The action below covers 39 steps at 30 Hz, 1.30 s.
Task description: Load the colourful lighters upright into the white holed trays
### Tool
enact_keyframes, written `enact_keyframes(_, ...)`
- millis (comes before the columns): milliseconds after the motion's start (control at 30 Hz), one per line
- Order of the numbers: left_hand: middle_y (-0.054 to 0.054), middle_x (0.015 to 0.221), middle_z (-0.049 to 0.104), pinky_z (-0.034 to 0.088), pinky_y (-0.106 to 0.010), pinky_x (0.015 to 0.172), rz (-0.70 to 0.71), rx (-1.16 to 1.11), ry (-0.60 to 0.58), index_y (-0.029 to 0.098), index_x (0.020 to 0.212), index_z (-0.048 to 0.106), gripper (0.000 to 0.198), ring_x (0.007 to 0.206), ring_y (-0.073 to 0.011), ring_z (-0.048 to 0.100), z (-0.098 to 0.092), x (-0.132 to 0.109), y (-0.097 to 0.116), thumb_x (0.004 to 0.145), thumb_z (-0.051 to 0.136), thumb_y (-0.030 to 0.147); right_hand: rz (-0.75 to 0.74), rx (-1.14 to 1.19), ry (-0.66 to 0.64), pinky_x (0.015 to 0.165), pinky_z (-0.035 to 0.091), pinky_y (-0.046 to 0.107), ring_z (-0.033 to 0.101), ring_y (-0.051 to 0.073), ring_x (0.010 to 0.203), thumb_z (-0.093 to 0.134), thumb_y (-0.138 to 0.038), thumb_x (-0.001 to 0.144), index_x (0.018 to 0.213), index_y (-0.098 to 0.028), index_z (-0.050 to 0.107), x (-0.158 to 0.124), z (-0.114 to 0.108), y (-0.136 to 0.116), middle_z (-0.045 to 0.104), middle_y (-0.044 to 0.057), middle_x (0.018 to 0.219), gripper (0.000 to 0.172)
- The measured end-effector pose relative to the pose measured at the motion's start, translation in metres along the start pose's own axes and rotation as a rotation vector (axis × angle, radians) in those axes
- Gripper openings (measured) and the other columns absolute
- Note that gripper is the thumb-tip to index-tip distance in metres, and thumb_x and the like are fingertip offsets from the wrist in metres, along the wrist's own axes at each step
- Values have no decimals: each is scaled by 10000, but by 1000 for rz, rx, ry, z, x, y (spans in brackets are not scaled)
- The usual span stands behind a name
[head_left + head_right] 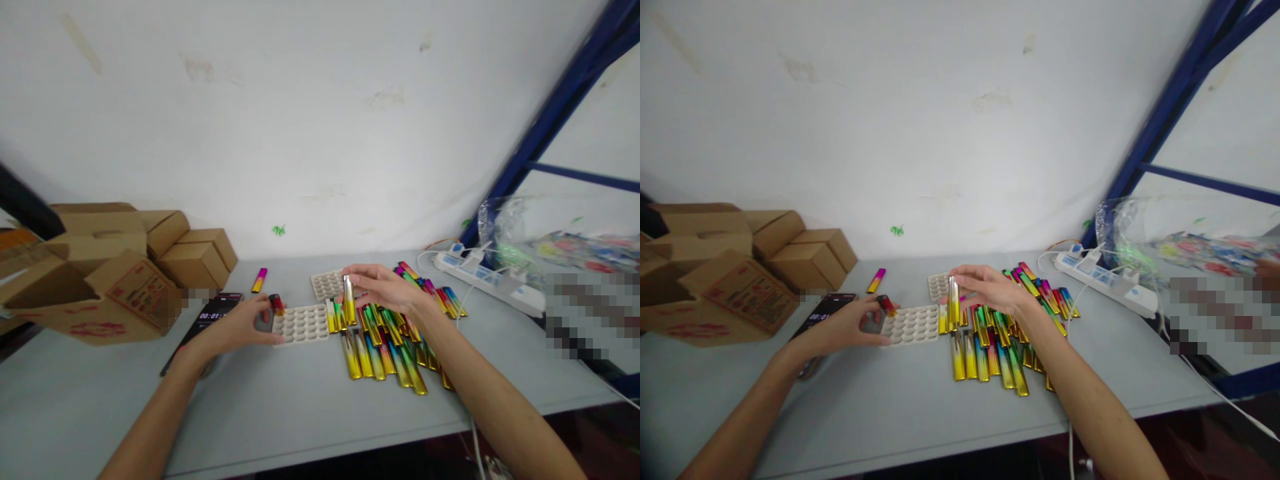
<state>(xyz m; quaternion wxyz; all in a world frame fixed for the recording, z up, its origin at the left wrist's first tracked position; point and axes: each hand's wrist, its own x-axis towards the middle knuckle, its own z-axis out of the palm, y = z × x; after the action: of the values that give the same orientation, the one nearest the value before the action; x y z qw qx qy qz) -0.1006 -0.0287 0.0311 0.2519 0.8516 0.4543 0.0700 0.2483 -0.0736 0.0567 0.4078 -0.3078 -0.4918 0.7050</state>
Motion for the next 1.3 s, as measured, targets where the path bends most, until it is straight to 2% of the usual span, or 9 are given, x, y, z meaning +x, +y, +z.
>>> enact_keyframes(100, -46, 910, 630, 443, -317, 664, 16, -10, -3, 212, 763, 578, 539, 785, -228, 593, -1, 0, 0, 675, 803, 694, -35, 40, -39, 750, 644, 328, 774, 207, 917, 850, -411, 862, 1101, -180, 704, 0, 6, 0, 761, 105, 1147, 363)
enact_keyframes(267, -48, 913, 627, 430, -317, 664, -2, -10, -19, 206, 782, 594, 517, 783, -224, 591, -2, -1, -1, 696, 791, 676, -204, 29, 42, 637, 587, 245, 694, 128, 732, 928, -343, 765, 1079, -221, 775, 7, 9, 6, 748, 9, 883, 370)
enact_keyframes(467, -44, 903, 630, 427, -317, 670, -1, 3, -18, 209, 804, 600, 496, 789, -227, 587, -2, -1, -2, 704, 795, 655, -294, -225, 105, 641, 565, 248, 662, 104, 760, 863, -334, 839, 969, -214, 826, 2, 24, 5, 723, 81, 1302, 181)
enact_keyframes(600, -49, 906, 625, 432, -319, 675, 10, -1, -13, 210, 801, 590, 511, 794, -226, 583, -2, -1, -1, 710, 787, 673, -323, -341, 57, 432, 401, 220, 544, 84, 509, 684, -467, 987, 1094, -202, 727, -1, 34, 6, 760, 41, 887, 289)
enact_keyframes(700, -45, 897, 624, 440, -325, 682, 14, 2, -7, 210, 795, 591, 516, 796, -229, 584, -1, -2, -2, 707, 785, 680, -411, -477, 111, 440, 296, 223, 419, 85, 469, 611, -500, 1027, 1092, -210, 664, 0, 37, 8, 550, -64, 616, 303)
enact_keyframes(833, -29, 870, 631, 445, -316, 682, 21, 15, 5, 211, 795, 598, 496, 783, -215, 583, -1, -2, -3, 716, 780, 666, -499, -689, 289, 517, 259, 253, 335, 99, 558, 600, -515, 1018, 938, -191, 652, 0, 37, 11, 390, -68, 642, 338)
enact_keyframes(933, -24, 841, 635, 440, -310, 668, 21, 20, 7, 210, 804, 603, 504, 759, -208, 580, -1, -2, -4, 717, 777, 675, -515, -758, 434, 538, 240, 268, 300, 103, 568, 583, -544, 994, 666, -211, 459, 1, 35, 14, 312, -64, 614, 484)
enact_keyframes(1033, -30, 844, 637, 438, -313, 655, 23, 26, 8, 208, 802, 599, 521, 750, -211, 580, -1, -1, -4, 710, 771, 691, -504, -831, 539, 543, 214, 274, 273, 102, 560, 581, -500, 950, 614, -230, 347, 1, 34, 15, 275, -65, 592, 490)
enact_keyframes(1300, -28, 857, 643, 440, -310, 649, 12, 18, -1, 210, 819, 600, 513, 760, -215, 588, -1, -1, -4, 718, 774, 682, -477, -848, 517, 555, 223, 276, 291, 106, 567, 548, -450, 952, 650, -231, 369, 0, 35, 13, 293, -69, 604, 413)
